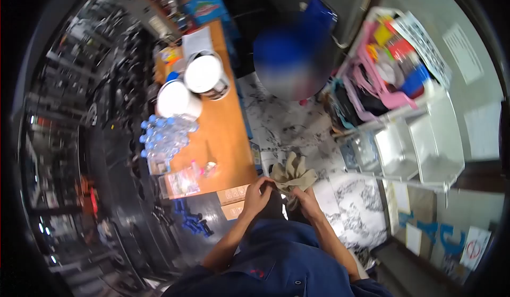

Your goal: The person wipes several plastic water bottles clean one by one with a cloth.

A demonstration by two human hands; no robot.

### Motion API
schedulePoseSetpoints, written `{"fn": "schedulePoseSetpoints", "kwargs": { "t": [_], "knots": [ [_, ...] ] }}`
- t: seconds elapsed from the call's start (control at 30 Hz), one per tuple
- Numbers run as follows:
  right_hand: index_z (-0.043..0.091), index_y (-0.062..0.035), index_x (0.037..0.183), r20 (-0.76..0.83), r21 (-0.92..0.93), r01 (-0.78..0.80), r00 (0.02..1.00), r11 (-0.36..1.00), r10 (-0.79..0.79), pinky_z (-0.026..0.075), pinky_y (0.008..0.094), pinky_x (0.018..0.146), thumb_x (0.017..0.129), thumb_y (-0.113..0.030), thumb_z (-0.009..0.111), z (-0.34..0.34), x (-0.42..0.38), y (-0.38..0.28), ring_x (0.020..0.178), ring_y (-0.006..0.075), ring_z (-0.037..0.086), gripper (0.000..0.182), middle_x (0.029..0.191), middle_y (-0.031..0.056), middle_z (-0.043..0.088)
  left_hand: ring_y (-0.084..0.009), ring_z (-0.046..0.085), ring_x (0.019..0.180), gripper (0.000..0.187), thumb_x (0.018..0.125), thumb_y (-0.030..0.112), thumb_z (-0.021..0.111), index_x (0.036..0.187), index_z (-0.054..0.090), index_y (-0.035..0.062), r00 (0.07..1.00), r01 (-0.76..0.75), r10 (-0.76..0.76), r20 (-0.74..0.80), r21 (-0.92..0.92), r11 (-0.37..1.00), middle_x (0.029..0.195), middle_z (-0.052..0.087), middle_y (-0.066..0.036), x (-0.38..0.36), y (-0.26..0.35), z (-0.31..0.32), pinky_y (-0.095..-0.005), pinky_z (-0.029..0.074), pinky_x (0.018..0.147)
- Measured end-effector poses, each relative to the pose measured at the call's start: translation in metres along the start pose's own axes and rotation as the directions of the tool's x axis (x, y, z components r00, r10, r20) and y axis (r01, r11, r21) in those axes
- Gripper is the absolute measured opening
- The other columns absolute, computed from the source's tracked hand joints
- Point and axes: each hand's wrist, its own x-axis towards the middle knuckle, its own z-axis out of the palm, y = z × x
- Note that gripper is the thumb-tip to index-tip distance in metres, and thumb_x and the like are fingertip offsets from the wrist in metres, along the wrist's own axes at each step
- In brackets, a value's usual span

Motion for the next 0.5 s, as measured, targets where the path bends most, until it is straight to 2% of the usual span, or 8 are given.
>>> {"fn": "schedulePoseSetpoints", "kwargs": {
  "t": [0.1, 0.13, 0.23, 0.27, 0.37, 0.43, 0.5],
  "knots": [
    [0.06, 0.001, 0.121, -0.025, -0.135, 0.05, 0.998, 0.99, -0.054, 0.051, 0.03, 0.089, 0.091, -0.005, 0.069, 0.05, 0.012, -0.012, 0.101, 0.0146, 0.063, 0.032, 0.11, 0.0075, 0.067, -0.015, 0.071, 0.083, 0.011, 0.1, -0.002, 0.06, 0.106, 0.069, -0.0005, 0.984, -0.077, 0.067, -0.162, -0.055, 0.995, 0.093, 0.073, -0.008, 0.017, 0.028, -0.05, -0.0306, 0.056, 0.076],
    [0.058, 0.0017, 0.125, 0.001, -0.182, 0.052, 0.999, 0.982, -0.052, 0.051, 0.0311, 0.089, 0.091, -0.005, 0.07, 0.065, 0.017, -0.02, 0.102, 0.0157, 0.063, 0.036, 0.113, 0.0074, 0.067, -0.0143, 0.069, 0.079, 0.009, 0.098, -0.002, 0.062, 0.104, 0.069, 0.0003, 0.962, -0.133, 0.139, -0.234, 0.042, 0.99, 0.092, 0.072, -0.008, 0.023, 0.031, -0.069, -0.0298, 0.055, 0.072],
    [0.055, 0.0029, 0.129, 0.08, -0.218, 0.047, 0.996, 0.975, -0.031, 0.051, 0.0319, 0.091, 0.092, -0.005, 0.069, 0.099, 0.042, -0.035, 0.102, 0.0169, 0.063, 0.041, 0.115, 0.0075, 0.066, -0.0146, 0.068, 0.078, 0.008, 0.097, 0.0, 0.064, 0.104, 0.068, 0.0014, 0.887, -0.228, 0.263, -0.379, 0.136, 0.964, 0.092, 0.071, -0.009, 0.048, 0.024, -0.135, -0.0286, 0.054, 0.07],
    [0.052, 0.0033, 0.133, 0.039, -0.235, 0.026, 0.999, 0.972, -0.017, 0.051, 0.0321, 0.093, 0.092, -0.004, 0.069, 0.113, 0.047, -0.04, 0.103, 0.0173, 0.062, 0.045, 0.117, 0.008, 0.065, -0.0189, 0.069, 0.078, 0.009, 0.095, 0.002, 0.066, 0.104, 0.069, 0.002, 0.871, -0.177, 0.208, -0.445, 0.111, 0.978, 0.092, 0.072, -0.01, 0.059, 0.017, -0.159, -0.0309, 0.055, 0.072],
    [0.057, 0.003, 0.126, 0.026, -0.356, 0.022, 1.0, 0.934, -0.014, 0.05, 0.0324, 0.088, 0.09, -0.006, 0.067, 0.156, 0.062, -0.058, 0.101, 0.0181, 0.061, 0.039, 0.114, 0.0087, 0.066, -0.0292, 0.069, 0.08, 0.014, 0.093, 0.005, 0.07, 0.107, 0.068, 0.0024, 0.805, 0.007, 0.056, -0.59, 0.103, 0.995, 0.097, 0.071, -0.014, 0.107, 0.0, -0.24, -0.0371, 0.056, 0.074],
    [0.054, 0.0028, 0.13, 0.048, -0.335, 0.02, 0.999, 0.942, -0.004, 0.05, 0.0318, 0.088, 0.091, -0.005, 0.068, 0.171, 0.076, -0.055, 0.102, 0.0168, 0.06, 0.042, 0.116, 0.0079, 0.065, -0.0371, 0.071, 0.088, 0.025, 0.092, 0.01, 0.073, 0.115, 0.066, 0.0019, 0.737, 0.097, 0.129, -0.664, 0.293, 0.951, 0.112, 0.07, -0.021, 0.141, -0.031, -0.294, -0.0458, 0.057, 0.078],
    [0.052, 0.0026, 0.134, 0.07, -0.315, 0.024, 0.998, 0.949, -0.002, 0.05, 0.0311, 0.088, 0.092, -0.004, 0.068, 0.182, 0.086, -0.055, 0.103, 0.0155, 0.06, 0.045, 0.117, 0.0071, 0.063, -0.045, 0.071, 0.103, 0.039, 0.091, 0.017, 0.077, 0.124, 0.064, 0.0007, 0.753, 0.291, 0.076, -0.653, 0.435, 0.852, 0.128, 0.064, -0.029, 0.169, -0.064, -0.338, -0.0532, 0.057, 0.084]
  ]
}}
